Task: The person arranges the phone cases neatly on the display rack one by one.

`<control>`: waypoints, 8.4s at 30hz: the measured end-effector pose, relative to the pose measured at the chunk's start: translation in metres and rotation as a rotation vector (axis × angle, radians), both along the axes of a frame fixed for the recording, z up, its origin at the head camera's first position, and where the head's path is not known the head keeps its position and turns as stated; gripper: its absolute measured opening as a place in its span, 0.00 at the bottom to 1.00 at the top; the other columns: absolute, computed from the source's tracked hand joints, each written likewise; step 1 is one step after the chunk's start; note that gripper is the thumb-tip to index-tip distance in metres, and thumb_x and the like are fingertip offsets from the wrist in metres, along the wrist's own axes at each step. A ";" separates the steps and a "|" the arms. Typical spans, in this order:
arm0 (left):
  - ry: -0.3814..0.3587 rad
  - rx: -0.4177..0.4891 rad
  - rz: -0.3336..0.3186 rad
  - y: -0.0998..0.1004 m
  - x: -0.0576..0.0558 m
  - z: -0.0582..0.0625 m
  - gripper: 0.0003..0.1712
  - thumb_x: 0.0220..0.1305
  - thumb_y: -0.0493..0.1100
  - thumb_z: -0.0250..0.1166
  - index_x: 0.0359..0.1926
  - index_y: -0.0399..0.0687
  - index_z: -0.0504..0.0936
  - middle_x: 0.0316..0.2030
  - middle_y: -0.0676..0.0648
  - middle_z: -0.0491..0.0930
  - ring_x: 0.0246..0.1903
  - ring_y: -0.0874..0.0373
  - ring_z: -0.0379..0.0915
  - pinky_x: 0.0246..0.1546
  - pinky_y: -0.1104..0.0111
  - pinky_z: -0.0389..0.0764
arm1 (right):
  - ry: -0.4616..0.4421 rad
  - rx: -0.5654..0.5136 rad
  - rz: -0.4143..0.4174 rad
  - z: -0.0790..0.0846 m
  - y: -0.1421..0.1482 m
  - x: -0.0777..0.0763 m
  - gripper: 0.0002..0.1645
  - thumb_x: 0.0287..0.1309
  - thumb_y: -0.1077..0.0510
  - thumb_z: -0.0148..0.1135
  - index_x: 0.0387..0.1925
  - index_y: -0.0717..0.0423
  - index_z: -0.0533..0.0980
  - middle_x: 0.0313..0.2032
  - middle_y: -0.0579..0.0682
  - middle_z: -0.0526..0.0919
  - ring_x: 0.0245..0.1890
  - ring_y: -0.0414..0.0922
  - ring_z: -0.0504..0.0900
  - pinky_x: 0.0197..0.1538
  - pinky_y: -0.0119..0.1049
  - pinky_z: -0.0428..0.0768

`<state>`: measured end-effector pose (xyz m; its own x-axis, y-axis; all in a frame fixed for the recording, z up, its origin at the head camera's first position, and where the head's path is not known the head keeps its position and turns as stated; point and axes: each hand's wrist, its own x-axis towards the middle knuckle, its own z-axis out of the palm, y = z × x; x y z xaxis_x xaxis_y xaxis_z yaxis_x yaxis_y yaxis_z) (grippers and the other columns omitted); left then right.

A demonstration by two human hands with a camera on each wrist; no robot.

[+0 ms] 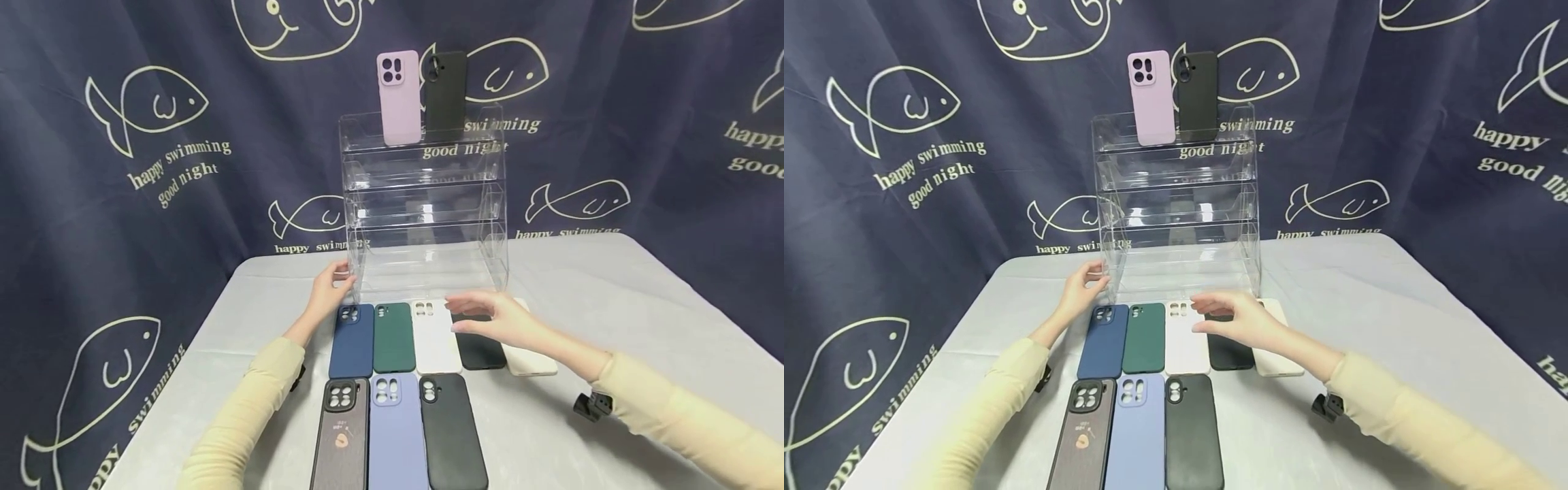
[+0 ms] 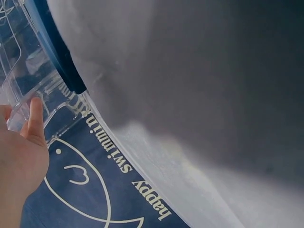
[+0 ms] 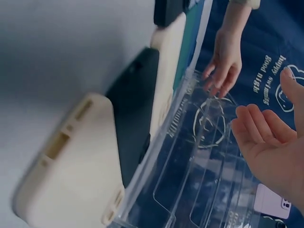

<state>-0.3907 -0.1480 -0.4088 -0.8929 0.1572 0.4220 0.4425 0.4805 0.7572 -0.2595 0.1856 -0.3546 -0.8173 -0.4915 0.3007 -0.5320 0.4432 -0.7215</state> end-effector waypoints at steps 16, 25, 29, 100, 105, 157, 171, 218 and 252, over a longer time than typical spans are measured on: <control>0.003 -0.015 0.002 0.001 0.000 0.003 0.23 0.62 0.38 0.62 0.57 0.35 0.71 0.52 0.34 0.76 0.46 0.41 0.78 0.44 0.61 0.85 | -0.067 0.059 0.113 -0.039 -0.002 0.030 0.28 0.55 0.51 0.66 0.54 0.63 0.74 0.50 0.57 0.81 0.47 0.52 0.81 0.53 0.39 0.81; -0.017 -0.026 0.012 0.000 0.000 -0.003 0.23 0.62 0.38 0.62 0.57 0.35 0.71 0.50 0.33 0.77 0.45 0.41 0.79 0.43 0.63 0.85 | -0.120 0.062 0.170 -0.048 -0.001 0.041 0.27 0.53 0.50 0.67 0.49 0.63 0.76 0.41 0.54 0.82 0.43 0.48 0.82 0.50 0.37 0.82; -0.013 -0.028 0.009 0.001 -0.001 -0.003 0.24 0.62 0.38 0.62 0.58 0.35 0.71 0.50 0.33 0.77 0.46 0.41 0.78 0.44 0.63 0.85 | -0.121 0.075 0.175 -0.050 0.000 0.043 0.25 0.53 0.50 0.67 0.48 0.61 0.77 0.41 0.53 0.82 0.42 0.47 0.81 0.49 0.35 0.83; -0.014 -0.027 0.004 0.002 -0.002 0.001 0.23 0.62 0.37 0.62 0.58 0.34 0.71 0.50 0.34 0.77 0.46 0.42 0.78 0.44 0.64 0.85 | -0.299 0.130 0.119 -0.041 0.008 0.051 0.30 0.39 0.54 0.76 0.41 0.62 0.69 0.28 0.50 0.75 0.25 0.32 0.74 0.29 0.24 0.76; 0.001 -0.027 0.004 0.000 -0.003 0.000 0.23 0.62 0.37 0.62 0.57 0.34 0.71 0.50 0.33 0.77 0.45 0.42 0.78 0.43 0.64 0.85 | -0.247 0.118 0.085 -0.033 0.008 0.048 0.31 0.41 0.55 0.75 0.44 0.65 0.70 0.31 0.51 0.76 0.25 0.31 0.76 0.32 0.25 0.78; 0.011 0.022 0.007 -0.002 0.000 -0.001 0.23 0.58 0.35 0.65 0.55 0.31 0.72 0.46 0.33 0.79 0.47 0.42 0.77 0.54 0.57 0.78 | -0.046 -0.187 -0.049 0.047 0.021 0.007 0.19 0.63 0.64 0.55 0.54 0.69 0.69 0.31 0.38 0.80 0.30 0.36 0.83 0.33 0.35 0.86; 0.022 0.011 0.014 -0.003 -0.001 0.001 0.22 0.59 0.36 0.64 0.54 0.33 0.73 0.45 0.34 0.80 0.46 0.42 0.78 0.53 0.57 0.79 | 0.099 -0.193 -0.115 0.094 0.019 -0.016 0.19 0.62 0.64 0.57 0.54 0.66 0.72 0.38 0.32 0.81 0.31 0.32 0.82 0.36 0.32 0.86; 0.038 0.019 -0.009 -0.004 -0.006 -0.004 0.22 0.59 0.35 0.64 0.55 0.33 0.73 0.44 0.34 0.80 0.45 0.43 0.79 0.53 0.58 0.79 | 0.239 -0.427 -0.396 0.205 0.028 -0.139 0.17 0.58 0.65 0.60 0.50 0.57 0.77 0.32 0.38 0.77 0.30 0.28 0.80 0.30 0.21 0.83; 0.048 0.037 -0.005 -0.005 -0.008 -0.012 0.22 0.59 0.35 0.65 0.54 0.33 0.74 0.44 0.36 0.81 0.44 0.44 0.79 0.53 0.58 0.80 | 0.305 -0.370 -0.597 0.198 0.013 -0.217 0.18 0.59 0.61 0.60 0.53 0.55 0.77 0.39 0.45 0.81 0.28 0.28 0.78 0.29 0.15 0.79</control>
<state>-0.3990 -0.1528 -0.4209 -0.8707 0.1455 0.4697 0.4810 0.4504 0.7522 -0.4763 0.1990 -0.1570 -0.7671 0.1839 0.6146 -0.4775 0.4761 -0.7384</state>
